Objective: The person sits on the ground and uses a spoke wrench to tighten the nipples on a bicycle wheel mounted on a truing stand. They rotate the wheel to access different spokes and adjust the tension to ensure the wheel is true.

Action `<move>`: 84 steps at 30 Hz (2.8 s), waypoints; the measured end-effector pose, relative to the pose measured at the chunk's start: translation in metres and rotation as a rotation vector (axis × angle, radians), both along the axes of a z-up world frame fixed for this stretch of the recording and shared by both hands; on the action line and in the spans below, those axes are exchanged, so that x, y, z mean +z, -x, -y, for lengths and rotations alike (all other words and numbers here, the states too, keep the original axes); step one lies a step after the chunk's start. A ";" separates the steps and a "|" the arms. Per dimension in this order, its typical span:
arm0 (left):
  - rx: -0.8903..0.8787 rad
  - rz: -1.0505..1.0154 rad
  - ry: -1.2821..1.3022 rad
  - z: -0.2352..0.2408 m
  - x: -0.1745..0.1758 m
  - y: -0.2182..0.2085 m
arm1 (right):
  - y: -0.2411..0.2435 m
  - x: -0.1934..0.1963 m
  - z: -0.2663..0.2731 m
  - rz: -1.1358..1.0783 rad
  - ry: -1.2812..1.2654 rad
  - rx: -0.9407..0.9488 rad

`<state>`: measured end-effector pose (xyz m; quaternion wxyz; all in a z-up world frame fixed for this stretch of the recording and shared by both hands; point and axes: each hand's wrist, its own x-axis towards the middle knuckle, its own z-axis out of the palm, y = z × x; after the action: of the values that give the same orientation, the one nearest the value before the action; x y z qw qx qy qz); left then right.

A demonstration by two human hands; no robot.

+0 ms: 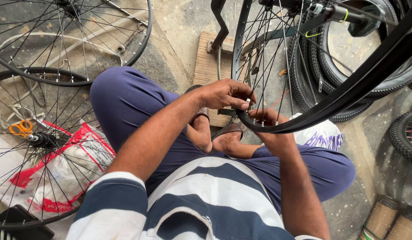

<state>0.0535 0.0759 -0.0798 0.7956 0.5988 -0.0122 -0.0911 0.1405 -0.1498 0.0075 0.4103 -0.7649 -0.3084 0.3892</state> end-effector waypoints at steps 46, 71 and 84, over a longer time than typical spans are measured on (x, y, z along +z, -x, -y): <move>0.418 -0.080 -0.245 -0.004 -0.008 -0.020 | -0.033 -0.029 -0.039 -0.085 0.010 0.065; 0.407 -0.094 -0.243 -0.005 0.008 -0.016 | -0.035 -0.028 -0.060 0.284 0.021 0.298; 0.458 -0.103 -0.050 0.001 0.046 -0.014 | -0.038 0.000 -0.031 -1.103 -0.488 0.100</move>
<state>0.0673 0.0746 -0.0339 0.7800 0.6000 0.1667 0.0612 0.1783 -0.1183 0.0077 0.6545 -0.3189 -0.1663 0.6651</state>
